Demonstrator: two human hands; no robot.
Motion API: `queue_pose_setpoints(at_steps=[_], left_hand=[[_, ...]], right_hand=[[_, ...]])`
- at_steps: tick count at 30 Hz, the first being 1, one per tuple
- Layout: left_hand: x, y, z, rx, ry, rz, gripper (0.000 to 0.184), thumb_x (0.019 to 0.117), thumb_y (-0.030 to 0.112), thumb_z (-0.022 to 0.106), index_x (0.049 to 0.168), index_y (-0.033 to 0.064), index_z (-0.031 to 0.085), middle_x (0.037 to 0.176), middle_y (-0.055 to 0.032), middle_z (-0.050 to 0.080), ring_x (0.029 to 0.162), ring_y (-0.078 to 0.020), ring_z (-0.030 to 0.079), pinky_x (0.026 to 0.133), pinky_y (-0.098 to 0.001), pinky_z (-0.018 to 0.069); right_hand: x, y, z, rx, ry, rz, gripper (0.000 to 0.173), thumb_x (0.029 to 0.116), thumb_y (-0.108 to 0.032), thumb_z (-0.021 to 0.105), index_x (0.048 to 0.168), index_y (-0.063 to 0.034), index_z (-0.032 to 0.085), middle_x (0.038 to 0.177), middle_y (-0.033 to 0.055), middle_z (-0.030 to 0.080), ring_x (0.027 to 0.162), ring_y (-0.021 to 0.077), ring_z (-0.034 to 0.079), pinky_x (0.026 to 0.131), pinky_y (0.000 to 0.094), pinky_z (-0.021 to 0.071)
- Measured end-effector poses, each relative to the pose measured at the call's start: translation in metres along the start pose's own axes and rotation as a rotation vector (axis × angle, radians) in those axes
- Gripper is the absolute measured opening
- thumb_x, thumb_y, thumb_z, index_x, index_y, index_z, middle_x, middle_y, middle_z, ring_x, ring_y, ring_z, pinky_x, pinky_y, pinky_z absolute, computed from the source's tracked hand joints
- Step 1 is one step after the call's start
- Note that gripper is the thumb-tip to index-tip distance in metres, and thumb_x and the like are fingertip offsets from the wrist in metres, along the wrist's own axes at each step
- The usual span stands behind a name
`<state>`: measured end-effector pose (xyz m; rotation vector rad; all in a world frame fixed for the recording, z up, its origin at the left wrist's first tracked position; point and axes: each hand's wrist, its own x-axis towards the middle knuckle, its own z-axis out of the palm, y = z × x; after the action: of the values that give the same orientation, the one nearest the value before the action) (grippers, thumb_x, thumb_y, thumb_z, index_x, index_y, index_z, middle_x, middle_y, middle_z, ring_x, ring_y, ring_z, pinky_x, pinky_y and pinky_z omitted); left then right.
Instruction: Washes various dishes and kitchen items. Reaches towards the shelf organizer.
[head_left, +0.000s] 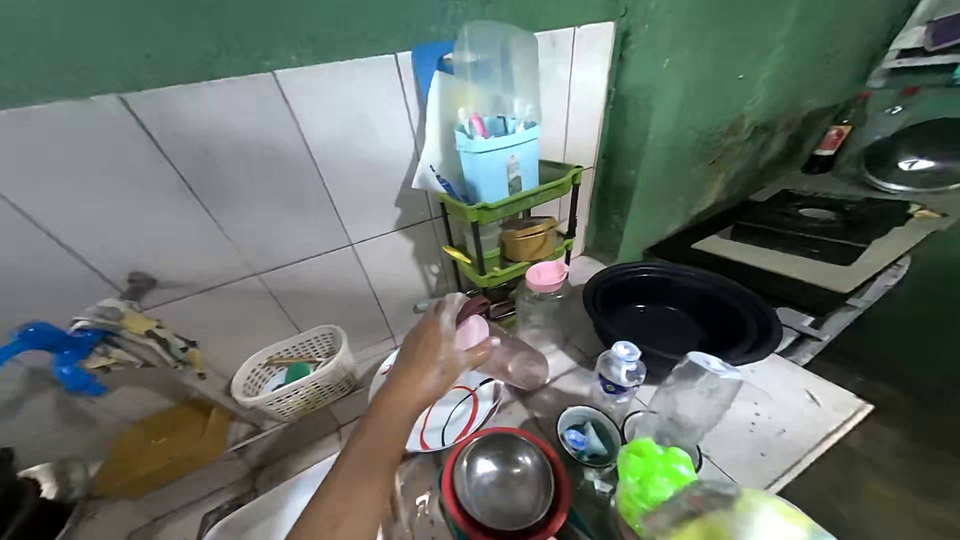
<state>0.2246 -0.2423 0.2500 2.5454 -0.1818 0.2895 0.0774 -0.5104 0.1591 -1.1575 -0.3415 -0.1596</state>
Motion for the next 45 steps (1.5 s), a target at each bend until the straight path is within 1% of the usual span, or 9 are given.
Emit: queue_pose_setpoints(at_steps=[6,12,21,26,29,34,38,41,45], left_hand=[[-0.146,-0.051,-0.089,-0.2,0.312,0.188,0.069,0.0822,0.059,0.072,0.133,0.0142,0.06,0.12,0.0029,0.065,0.107,-0.003,0.063,0.09,-0.028,0.0565],[-0.254,-0.143,-0.118,-0.027,0.44,0.484,0.054,0.0947,0.061,0.059,0.124,0.0154,0.058,0.112,-0.0016,0.065,0.104,-0.005,0.063,0.088,-0.0234,0.0559],[-0.331,-0.26,-0.065,-0.821,0.498,-0.35,0.036,0.0993,0.02,0.053,0.124,-0.0058,0.059,0.104,-0.0068,0.066,0.091,-0.0046,0.062,0.081,-0.0248,0.0542],[-0.313,-0.263,-0.067,-0.964,0.24,-0.745,0.036,0.1097,0.026,0.041,0.129,0.0028,0.06,0.102,-0.0127,0.065,0.084,-0.0162,0.062,0.074,-0.035,0.0533],[-0.316,-0.289,-0.054,-1.204,-0.011,-0.793,0.039,0.1105,0.039,0.036,0.115,0.009,0.061,0.077,-0.0014,0.06,0.059,-0.0073,0.054,0.052,-0.0226,0.0441],[-0.312,-0.333,-0.062,-1.116,-0.477,-0.822,0.055,0.1075,0.056,0.032,0.088,0.0116,0.059,0.061,0.0029,0.052,0.045,-0.0043,0.046,0.044,-0.0184,0.0394],[-0.312,-0.341,-0.055,-1.092,-0.329,-0.941,0.069,0.1071,0.06,0.025,0.113,0.0028,0.063,0.077,-0.0042,0.065,0.062,-0.0113,0.059,0.061,-0.028,0.0515],[-0.32,-0.338,-0.035,-1.25,-0.081,-0.781,0.05,0.1107,0.04,0.036,0.149,0.0105,0.044,0.129,-0.0129,0.062,0.105,-0.0221,0.065,0.09,-0.0393,0.0529],[-0.322,-0.323,-0.02,-1.362,-0.081,-0.488,0.053,0.0973,0.004,0.055,0.149,0.0095,0.043,0.139,-0.0128,0.054,0.114,-0.0201,0.06,0.095,-0.039,0.0522]], right_hand=[[0.028,0.052,0.112,0.269,0.239,0.29,0.037,0.1034,-0.041,0.048,0.115,-0.0073,0.058,0.088,0.0039,0.071,0.077,0.0155,0.071,0.07,0.0365,0.0637],[-0.012,0.116,0.17,0.538,-0.43,0.705,0.059,0.0809,-0.054,0.08,0.127,-0.0189,0.068,0.107,0.0093,0.075,0.09,0.0244,0.076,0.069,0.0446,0.0655],[-0.062,0.118,0.273,-0.405,-0.177,0.507,0.04,0.0814,-0.001,0.069,0.12,0.0024,0.059,0.093,0.0059,0.071,0.072,0.0163,0.071,0.058,0.0355,0.0631],[-0.078,0.101,0.293,-0.772,-0.34,0.174,0.05,0.0801,-0.022,0.081,0.114,0.0098,0.062,0.105,0.0098,0.069,0.097,0.0048,0.066,0.089,0.0221,0.0553],[-0.086,0.098,0.298,-1.016,-0.593,-0.081,0.046,0.0852,-0.035,0.078,0.113,0.0017,0.072,0.119,0.0232,0.068,0.118,0.0264,0.064,0.105,0.0393,0.0506],[-0.074,0.107,0.3,-1.194,-0.845,-0.19,0.037,0.093,-0.035,0.071,0.112,-0.0037,0.074,0.112,0.018,0.074,0.106,0.0323,0.071,0.095,0.0497,0.0556],[-0.053,0.113,0.29,-1.01,-0.559,-0.106,0.05,0.0805,-0.024,0.079,0.114,0.0104,0.067,0.114,0.021,0.07,0.111,0.0208,0.066,0.101,0.0341,0.0523],[-0.036,0.129,0.282,-0.932,-0.301,0.226,0.046,0.0772,-0.013,0.077,0.115,0.0087,0.063,0.1,0.0126,0.069,0.089,0.0126,0.066,0.081,0.0327,0.0577],[-0.033,0.144,0.262,-0.501,-0.185,0.678,0.01,0.0968,-0.003,0.055,0.106,-0.0002,0.056,0.071,0.0001,0.061,0.059,0.0101,0.062,0.054,0.0291,0.0563]])
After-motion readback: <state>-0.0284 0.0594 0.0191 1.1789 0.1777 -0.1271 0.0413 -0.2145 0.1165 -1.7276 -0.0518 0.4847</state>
